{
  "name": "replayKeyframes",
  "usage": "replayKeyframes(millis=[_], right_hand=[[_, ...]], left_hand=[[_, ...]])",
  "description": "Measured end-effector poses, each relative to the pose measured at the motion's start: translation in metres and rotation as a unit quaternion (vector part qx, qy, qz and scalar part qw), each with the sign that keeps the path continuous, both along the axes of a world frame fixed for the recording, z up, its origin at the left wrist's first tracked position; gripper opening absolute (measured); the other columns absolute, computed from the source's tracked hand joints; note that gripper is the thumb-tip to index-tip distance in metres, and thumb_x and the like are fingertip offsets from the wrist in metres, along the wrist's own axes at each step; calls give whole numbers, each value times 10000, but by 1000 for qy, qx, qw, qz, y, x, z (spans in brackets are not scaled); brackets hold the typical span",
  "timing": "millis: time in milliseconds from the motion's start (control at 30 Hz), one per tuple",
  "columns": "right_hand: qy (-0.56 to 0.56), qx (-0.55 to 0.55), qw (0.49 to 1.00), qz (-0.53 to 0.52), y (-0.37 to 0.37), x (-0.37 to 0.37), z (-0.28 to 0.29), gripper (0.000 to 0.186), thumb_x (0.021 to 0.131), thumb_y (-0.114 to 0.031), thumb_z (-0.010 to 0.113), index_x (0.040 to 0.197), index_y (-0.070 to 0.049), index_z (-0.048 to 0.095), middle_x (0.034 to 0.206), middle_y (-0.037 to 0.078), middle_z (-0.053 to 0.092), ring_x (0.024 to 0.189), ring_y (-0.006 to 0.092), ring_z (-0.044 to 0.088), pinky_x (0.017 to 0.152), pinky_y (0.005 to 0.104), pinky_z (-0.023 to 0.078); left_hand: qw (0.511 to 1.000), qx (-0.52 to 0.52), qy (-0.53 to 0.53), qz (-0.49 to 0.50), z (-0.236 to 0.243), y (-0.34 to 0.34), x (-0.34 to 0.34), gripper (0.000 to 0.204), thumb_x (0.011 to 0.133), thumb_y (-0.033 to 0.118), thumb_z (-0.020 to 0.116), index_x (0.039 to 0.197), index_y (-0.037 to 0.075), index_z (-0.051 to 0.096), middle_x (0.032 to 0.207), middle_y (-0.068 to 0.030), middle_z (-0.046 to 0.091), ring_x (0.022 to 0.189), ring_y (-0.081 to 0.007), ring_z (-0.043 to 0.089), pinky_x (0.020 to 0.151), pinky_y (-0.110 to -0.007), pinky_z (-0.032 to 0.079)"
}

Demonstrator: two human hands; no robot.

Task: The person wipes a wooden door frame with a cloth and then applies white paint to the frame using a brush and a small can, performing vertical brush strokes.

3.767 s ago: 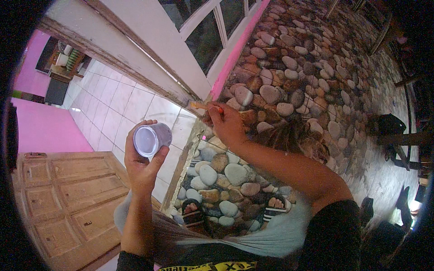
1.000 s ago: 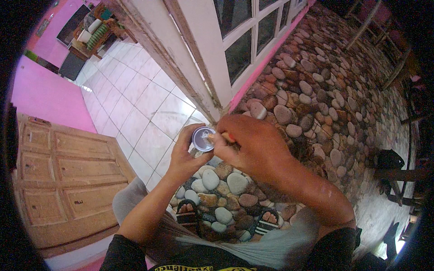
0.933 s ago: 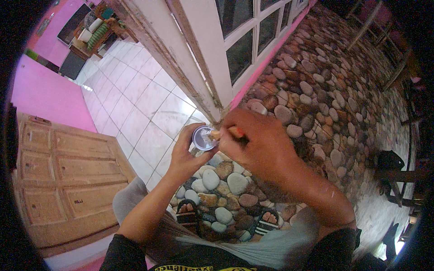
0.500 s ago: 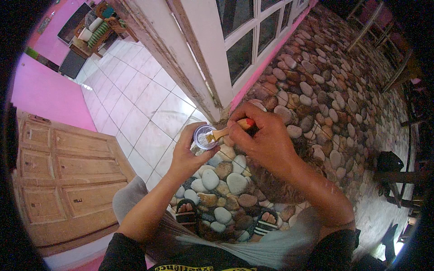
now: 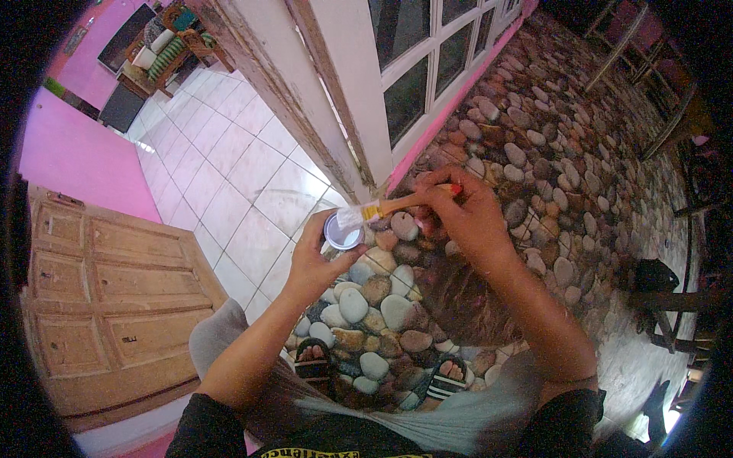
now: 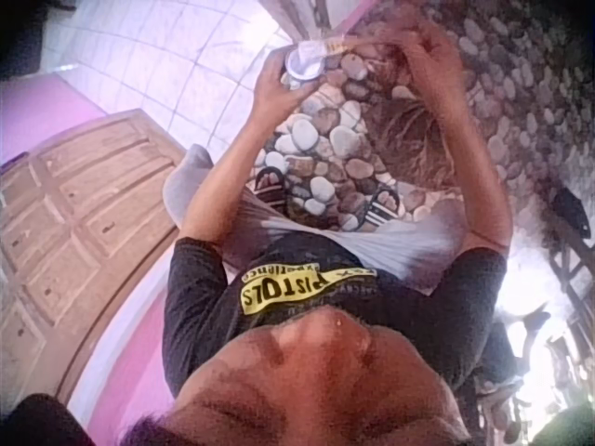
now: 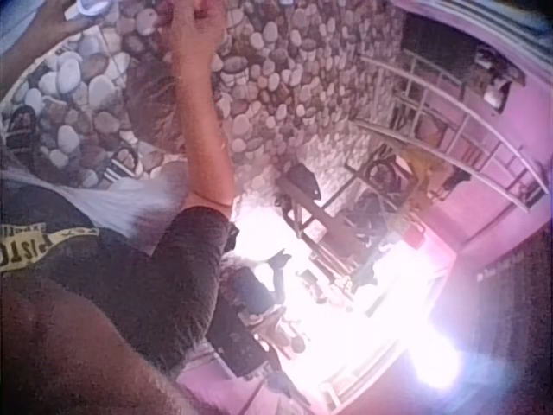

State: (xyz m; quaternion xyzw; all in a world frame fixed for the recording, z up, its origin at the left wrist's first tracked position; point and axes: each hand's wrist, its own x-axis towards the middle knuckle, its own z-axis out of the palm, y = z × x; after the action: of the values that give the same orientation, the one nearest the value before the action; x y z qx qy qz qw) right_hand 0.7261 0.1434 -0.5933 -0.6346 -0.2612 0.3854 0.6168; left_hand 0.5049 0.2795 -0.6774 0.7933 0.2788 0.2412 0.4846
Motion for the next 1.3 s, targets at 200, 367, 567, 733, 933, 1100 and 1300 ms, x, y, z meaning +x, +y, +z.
replayKeyframes(millis=[200, 367, 567, 733, 933, 1100, 1300], right_hand=[[-21, 5, 1000, -5, 3, 20, -12, 137, 973, -117, 635, 1056, -14, 671, 837, 51, 678, 736, 111, 643, 648, 282, 545], [-235, -32, 971, -6, 16, 17, -46, 168, 949, -143, 658, 1065, -24, 678, 883, 73, 680, 832, 163, 666, 712, 336, 547], [-426, 33, 902, 67, 34, -4, -73, 215, 906, -155, 697, 1092, -48, 688, 1029, 135, 656, 920, 313, 688, 788, 390, 567], [-468, 82, 879, 49, 40, -9, -62, 260, 864, -103, 719, 1120, -73, 681, 1078, 131, 623, 962, 325, 668, 816, 421, 573], [-520, 103, 846, 66, 29, 6, -39, 323, 847, -105, 719, 1165, -84, 663, 1103, 131, 607, 942, 326, 667, 791, 431, 583], [-530, 23, 838, 128, 36, 0, -80, 302, 870, -132, 694, 1167, -86, 663, 1114, 130, 596, 942, 331, 667, 786, 434, 585], [-548, 105, 828, 61, 47, -5, -48, 306, 858, -110, 704, 1159, -79, 662, 1075, 131, 605, 942, 322, 669, 791, 432, 582]], left_hand=[[999, -30, -15, 31, -13, 9, -3, 650, 795, 169, 883, 1329, 9, 551, 1247, -123, 623, 1190, -219, 623, 1050, -366, 491], [996, -59, -40, 61, -9, 13, -9, 628, 793, 194, 890, 1304, 14, 573, 1223, -123, 626, 1161, -219, 634, 1029, -361, 507], [993, -58, -60, 82, 5, 21, -14, 626, 796, 184, 891, 1304, 10, 569, 1228, -107, 620, 1153, -198, 636, 1031, -349, 505], [992, -71, -62, 79, 18, 25, -17, 619, 804, 152, 883, 1313, 10, 561, 1223, -87, 615, 1152, -182, 632, 1027, -337, 499], [990, -75, -73, 99, 39, 27, -24, 628, 802, 111, 879, 1327, 11, 548, 1222, -68, 612, 1155, -169, 622, 1039, -325, 483], [989, -76, -85, 90, 40, 26, -22, 624, 809, 98, 873, 1334, 14, 547, 1228, -64, 605, 1168, -169, 615, 1044, -322, 477], [991, -68, -72, 85, 41, 27, -25, 620, 814, 94, 870, 1336, 12, 545, 1244, -64, 599, 1178, -170, 611, 1042, -324, 478]])
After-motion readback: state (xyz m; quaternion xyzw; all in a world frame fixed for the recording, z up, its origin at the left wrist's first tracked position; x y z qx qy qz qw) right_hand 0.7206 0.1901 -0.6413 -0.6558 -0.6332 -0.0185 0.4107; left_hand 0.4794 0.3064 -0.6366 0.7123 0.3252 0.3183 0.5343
